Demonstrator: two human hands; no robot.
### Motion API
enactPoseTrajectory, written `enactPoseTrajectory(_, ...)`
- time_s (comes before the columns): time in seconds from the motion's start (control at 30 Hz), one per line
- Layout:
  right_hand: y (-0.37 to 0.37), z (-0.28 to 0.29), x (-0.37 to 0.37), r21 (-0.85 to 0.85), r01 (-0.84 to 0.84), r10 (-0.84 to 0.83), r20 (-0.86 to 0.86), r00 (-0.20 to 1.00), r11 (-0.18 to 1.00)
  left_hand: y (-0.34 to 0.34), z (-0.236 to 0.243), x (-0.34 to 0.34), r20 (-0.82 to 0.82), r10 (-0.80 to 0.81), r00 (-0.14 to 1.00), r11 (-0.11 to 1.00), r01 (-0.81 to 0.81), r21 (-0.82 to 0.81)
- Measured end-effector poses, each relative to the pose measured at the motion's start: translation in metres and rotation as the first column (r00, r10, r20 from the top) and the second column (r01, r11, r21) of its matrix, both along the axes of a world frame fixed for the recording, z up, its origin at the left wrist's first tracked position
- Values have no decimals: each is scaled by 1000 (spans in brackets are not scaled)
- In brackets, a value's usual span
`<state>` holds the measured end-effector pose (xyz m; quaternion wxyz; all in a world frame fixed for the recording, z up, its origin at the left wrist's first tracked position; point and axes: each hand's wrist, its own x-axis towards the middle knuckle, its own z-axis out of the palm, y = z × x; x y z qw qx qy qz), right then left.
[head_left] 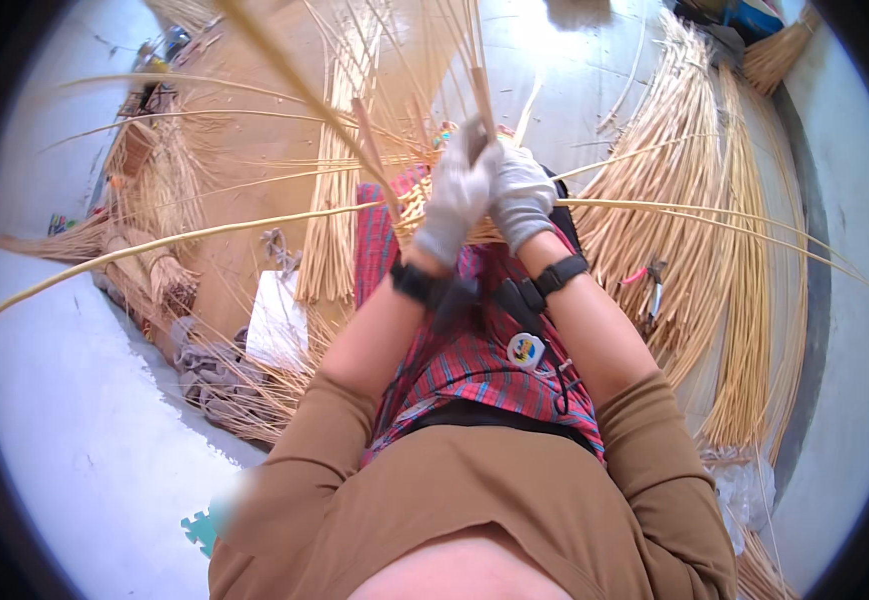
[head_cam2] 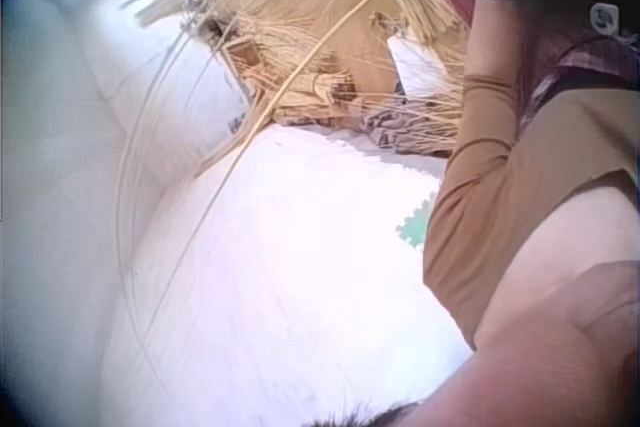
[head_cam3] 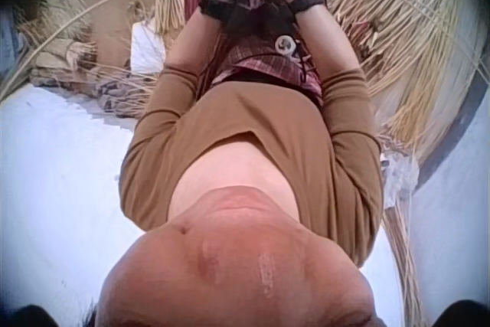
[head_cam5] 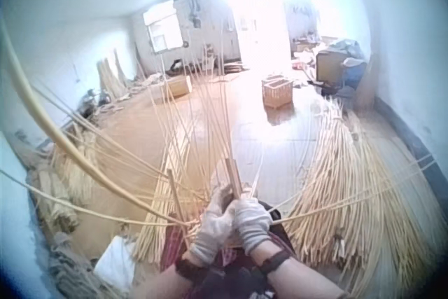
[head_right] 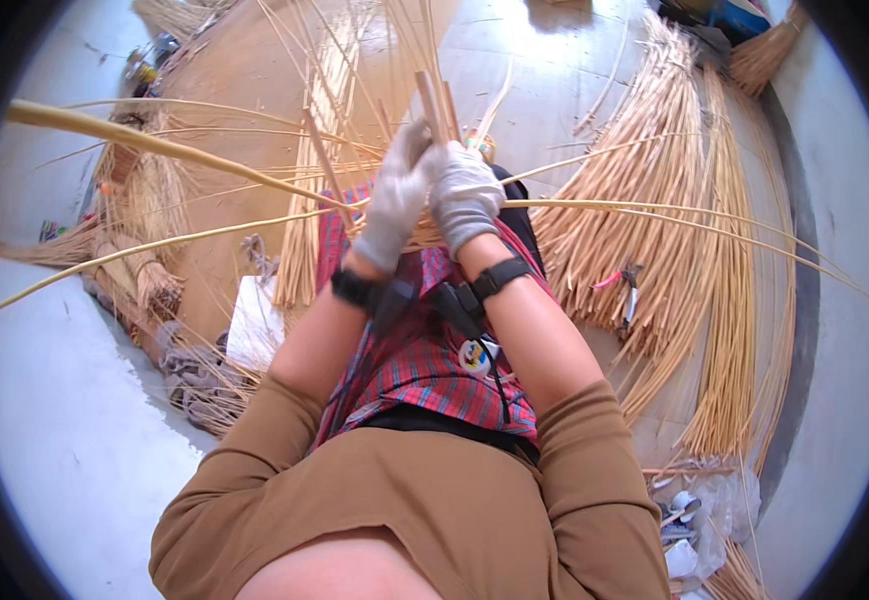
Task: The person is weaving a wicker basket using long wooden strips.
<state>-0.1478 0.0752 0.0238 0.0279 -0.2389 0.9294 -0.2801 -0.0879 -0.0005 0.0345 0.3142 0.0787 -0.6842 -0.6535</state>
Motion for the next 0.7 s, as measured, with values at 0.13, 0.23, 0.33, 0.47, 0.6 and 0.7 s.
enactPoseTrajectory(0.13,11,7,9,-78,-6,4,-22,1000,997,-2,-13,117,301,0,954,989,-44,141)
enactPoseTrajectory(0.23,8,45,39,-515,-304,-5,-514,858,802,-44,-52,157,328,281,902,927,-343,150)
enactPoseTrajectory(0.33,-9,76,86,-684,-648,539,-425,727,335,-72,-51,149,305,58,951,993,-25,-112)
enactPoseTrajectory(0.47,-24,48,140,-547,-688,589,-382,712,477,-88,-63,132,294,-209,933,952,125,279)
enactPoseTrajectory(0.6,-40,60,165,-410,-844,813,-318,488,346,-92,-55,127,289,-254,923,921,140,363)
enactPoseTrajectory(0.7,-24,74,132,-784,-546,635,-266,725,295,-98,-63,137,-205,-216,955,760,296,578)
